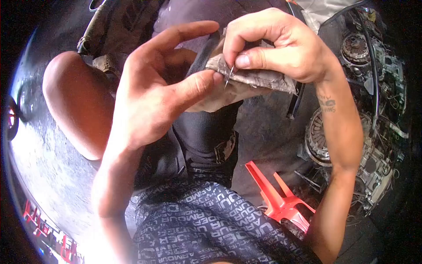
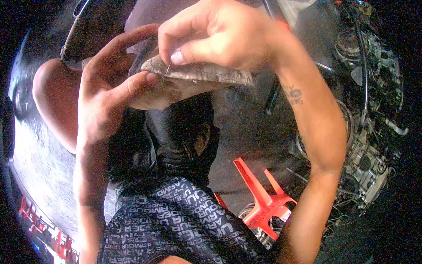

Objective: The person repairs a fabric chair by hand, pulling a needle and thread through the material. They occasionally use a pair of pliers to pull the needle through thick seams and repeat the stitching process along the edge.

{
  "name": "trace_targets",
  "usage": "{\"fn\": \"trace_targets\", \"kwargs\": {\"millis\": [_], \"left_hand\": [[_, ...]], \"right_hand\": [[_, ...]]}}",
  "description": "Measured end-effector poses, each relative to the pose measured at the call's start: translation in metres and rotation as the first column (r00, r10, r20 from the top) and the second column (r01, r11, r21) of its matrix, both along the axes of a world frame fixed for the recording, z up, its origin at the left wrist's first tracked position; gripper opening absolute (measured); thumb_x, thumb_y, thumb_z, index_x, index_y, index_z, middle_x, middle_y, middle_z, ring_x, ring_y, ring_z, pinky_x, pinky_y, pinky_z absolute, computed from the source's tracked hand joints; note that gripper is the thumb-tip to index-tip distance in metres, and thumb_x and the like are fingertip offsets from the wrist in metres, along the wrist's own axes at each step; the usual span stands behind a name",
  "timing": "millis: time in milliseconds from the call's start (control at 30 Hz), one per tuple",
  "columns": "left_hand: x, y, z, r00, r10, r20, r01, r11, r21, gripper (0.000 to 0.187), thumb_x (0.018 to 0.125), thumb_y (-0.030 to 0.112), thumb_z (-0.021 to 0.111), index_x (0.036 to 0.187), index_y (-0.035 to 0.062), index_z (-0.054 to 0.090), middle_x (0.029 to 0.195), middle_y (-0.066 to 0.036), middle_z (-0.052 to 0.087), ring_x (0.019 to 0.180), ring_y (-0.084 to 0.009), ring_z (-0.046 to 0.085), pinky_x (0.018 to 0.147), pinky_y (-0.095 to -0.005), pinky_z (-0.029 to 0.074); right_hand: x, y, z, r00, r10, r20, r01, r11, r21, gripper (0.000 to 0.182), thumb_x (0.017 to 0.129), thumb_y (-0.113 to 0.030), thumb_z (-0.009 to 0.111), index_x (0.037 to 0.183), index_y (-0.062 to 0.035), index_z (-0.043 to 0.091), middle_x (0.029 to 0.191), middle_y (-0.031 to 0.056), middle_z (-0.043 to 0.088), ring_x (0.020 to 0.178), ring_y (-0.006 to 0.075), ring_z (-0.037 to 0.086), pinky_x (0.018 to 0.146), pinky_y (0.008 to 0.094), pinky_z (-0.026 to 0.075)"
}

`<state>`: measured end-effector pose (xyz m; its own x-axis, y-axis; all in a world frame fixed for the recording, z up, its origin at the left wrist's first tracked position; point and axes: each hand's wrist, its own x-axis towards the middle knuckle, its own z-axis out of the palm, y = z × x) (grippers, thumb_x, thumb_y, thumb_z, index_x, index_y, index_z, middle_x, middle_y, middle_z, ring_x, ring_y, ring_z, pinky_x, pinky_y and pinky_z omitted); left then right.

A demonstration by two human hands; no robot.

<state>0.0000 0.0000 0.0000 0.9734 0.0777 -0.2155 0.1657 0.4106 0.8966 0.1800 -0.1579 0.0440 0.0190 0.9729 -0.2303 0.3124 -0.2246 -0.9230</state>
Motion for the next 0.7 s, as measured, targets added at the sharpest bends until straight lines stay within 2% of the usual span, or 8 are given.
{"fn": "trace_targets", "kwargs": {"millis": [67,133,300,333,467,567,667,700], "left_hand": [[0.001,0.001,0.001,1.0,-0.004,-0.02,0.004,1.0,0.009,0.068,0.082,0.011,0.075,0.142,-0.0049,0.047,0.122,-0.017,0.067,0.11,-0.0227,0.065,0.098,-0.0324,0.051],[-0.006,0.004,0.001,0.999,-0.038,-0.032,0.039,0.999,0.036,0.068,0.082,0.011,0.074,0.142,-0.0048,0.048,0.118,-0.017,0.068,0.108,-0.0226,0.066,0.096,-0.0321,0.052],[-0.003,0.007,0.003,0.998,-0.031,-0.045,0.033,0.999,0.035,0.066,0.083,0.011,0.074,0.142,-0.0041,0.048,0.113,-0.018,0.069,0.104,-0.0221,0.068,0.093,-0.0318,0.052],[-0.003,0.007,0.004,0.997,-0.038,-0.062,0.04,0.999,0.031,0.066,0.083,0.011,0.073,0.142,-0.0038,0.048,0.112,-0.018,0.07,0.103,-0.0218,0.068,0.092,-0.0317,0.053],[-0.002,0.006,0.008,0.993,-0.027,-0.116,0.038,0.994,0.099,0.065,0.084,0.012,0.073,0.142,-0.0027,0.048,0.109,-0.017,0.07,0.097,-0.0201,0.069,0.088,-0.0309,0.053],[0.0,0.0,-0.003,0.997,0.078,-0.024,-0.079,0.997,-0.024,0.056,0.089,0.01,0.074,0.139,-0.0006,0.052,0.085,-0.005,0.069,0.077,-0.0076,0.064,0.066,-0.0196,0.048],[-0.001,0.007,0.002,0.998,0.017,-0.057,-0.019,0.999,-0.031,0.055,0.09,0.012,0.074,0.139,-0.0006,0.052,0.088,-0.008,0.071,0.081,-0.0101,0.065,0.07,-0.0216,0.05],[-0.001,0.006,0.003,0.997,0.03,-0.073,-0.036,0.996,-0.083,0.055,0.09,0.013,0.074,0.139,-0.0006,0.052,0.09,-0.009,0.072,0.082,-0.0109,0.066,0.071,-0.0223,0.05]], "right_hand": [[0.001,0.001,0.005,1.0,-0.021,-0.004,0.021,0.999,-0.03,0.01,0.09,-0.008,0.066,0.089,0.0015,0.067,0.086,0.0065,0.066,0.084,0.0145,0.061,0.08,0.0292,0.048],[0.01,0.0,0.003,0.978,-0.056,-0.201,0.031,0.991,-0.128,0.013,0.092,0.001,0.065,0.103,0.0017,0.071,0.094,0.0058,0.073,0.085,0.0092,0.064,0.076,0.0241,0.051],[0.016,-0.001,-0.007,0.935,-0.14,-0.325,0.087,0.981,-0.173,0.009,0.094,-0.005,0.067,0.1,0.0012,0.07,0.088,0.0039,0.07,0.083,0.009,0.063,0.075,0.024,0.05],[0.007,-0.001,-0.006,0.986,-0.141,-0.091,0.135,0.989,-0.065,0.01,0.089,-0.007,0.067,0.088,0.0026,0.066,0.085,0.0062,0.066,0.084,0.0145,0.061,0.078,0.0293,0.048],[0.0,0.003,-0.007,0.999,-0.026,-0.032,0.026,1.0,0.005,0.01,0.089,-0.007,0.067,0.088,0.0024,0.066,0.085,0.007,0.066,0.083,0.0145,0.062,0.078,0.0297,0.048],[-0.005,0.005,0.004,0.995,-0.059,0.077,0.066,0.994,-0.09,0.01,0.084,-0.006,0.069,0.091,0.0017,0.067,0.088,0.0096,0.067,0.085,0.0208,0.063,0.08,0.0329,0.049],[-0.013,0.004,0.019,0.785,-0.182,0.592,-0.059,0.93,0.364,0.02,0.075,-0.007,0.072,0.094,0.0002,0.069,0.094,0.0105,0.067,0.089,0.0281,0.063,0.083,0.0371,0.05],[-0.024,0.005,0.028,0.716,-0.306,0.628,0.017,0.906,0.423,0.028,0.068,-0.007,0.073,0.096,-0.0028,0.071,0.098,0.0103,0.067,0.093,0.0328,0.061,0.086,0.0408,0.049]]}}
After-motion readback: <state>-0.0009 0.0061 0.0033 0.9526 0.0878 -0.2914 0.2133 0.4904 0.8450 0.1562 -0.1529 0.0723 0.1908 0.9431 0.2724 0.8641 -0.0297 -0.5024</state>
